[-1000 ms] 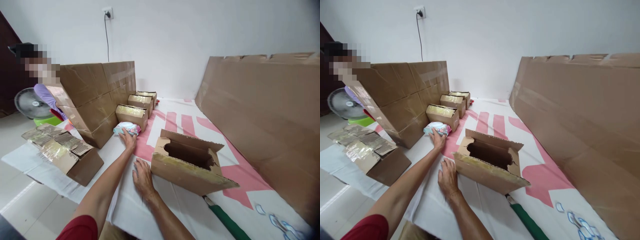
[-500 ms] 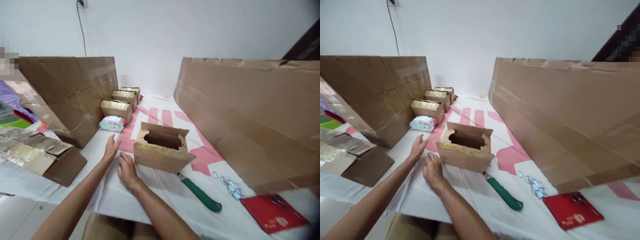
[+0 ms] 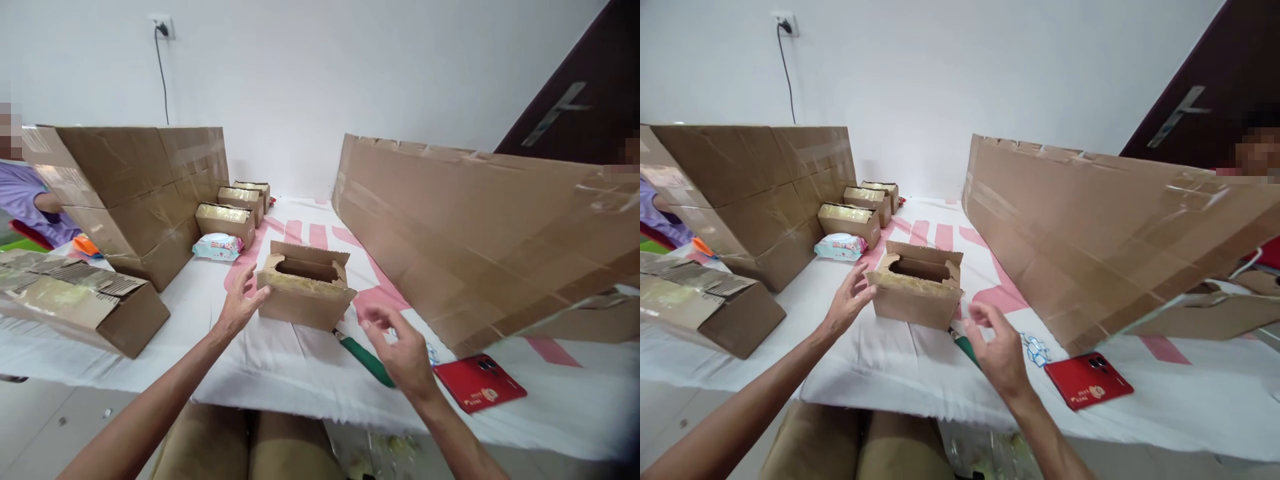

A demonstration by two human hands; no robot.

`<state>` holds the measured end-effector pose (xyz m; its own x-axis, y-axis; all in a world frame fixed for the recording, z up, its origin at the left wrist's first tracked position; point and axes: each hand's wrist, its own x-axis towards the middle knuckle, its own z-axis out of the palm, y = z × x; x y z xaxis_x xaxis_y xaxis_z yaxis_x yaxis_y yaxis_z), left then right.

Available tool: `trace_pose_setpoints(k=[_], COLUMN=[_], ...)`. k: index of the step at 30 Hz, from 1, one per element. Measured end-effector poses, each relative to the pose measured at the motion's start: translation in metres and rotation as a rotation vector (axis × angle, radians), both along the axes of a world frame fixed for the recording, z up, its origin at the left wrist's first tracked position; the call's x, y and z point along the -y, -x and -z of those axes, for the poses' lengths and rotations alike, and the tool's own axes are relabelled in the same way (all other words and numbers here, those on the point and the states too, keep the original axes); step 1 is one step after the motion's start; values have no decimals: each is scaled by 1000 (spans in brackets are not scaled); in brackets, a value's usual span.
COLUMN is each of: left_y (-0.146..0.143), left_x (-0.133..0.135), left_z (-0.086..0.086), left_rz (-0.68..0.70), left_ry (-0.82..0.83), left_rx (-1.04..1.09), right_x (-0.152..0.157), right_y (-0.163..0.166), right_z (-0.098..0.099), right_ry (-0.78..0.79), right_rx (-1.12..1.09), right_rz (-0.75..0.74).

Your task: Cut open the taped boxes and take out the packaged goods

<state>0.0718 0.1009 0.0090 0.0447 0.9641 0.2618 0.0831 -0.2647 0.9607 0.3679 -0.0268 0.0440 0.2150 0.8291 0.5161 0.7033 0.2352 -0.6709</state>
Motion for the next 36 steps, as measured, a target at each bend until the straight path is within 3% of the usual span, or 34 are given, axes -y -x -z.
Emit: trace_pose_setpoints(k=[3, 8, 14, 18, 21, 27, 32, 36], left_y=[-22, -34, 5, 36, 55, 84, 84, 84], left_x=[-8, -7, 44, 68, 51, 3, -15, -57], left_z=[-4, -3, 18, 31, 33, 27, 46, 49], left_rz=[14, -35, -176, -292, -386, -682, -542, -406], left_ry=[17, -29, -164, -156, -88, -99, 0, 72], left_rx=[64, 49, 59, 128, 136, 94, 110, 186], right_x=[-32, -74, -42, -37, -63, -149, -215, -255], right_y=[-20, -4, 26, 52, 80, 158, 226, 258], right_z=[8, 43, 63, 64, 65, 61, 58, 58], right_ry=[27, 132, -167, -191, -147, -1, 19, -7], right_rx=[11, -56, 135, 208, 177, -19, 33, 46], right_rz=[-18, -248, -248, -301, -330, -376, -301, -300])
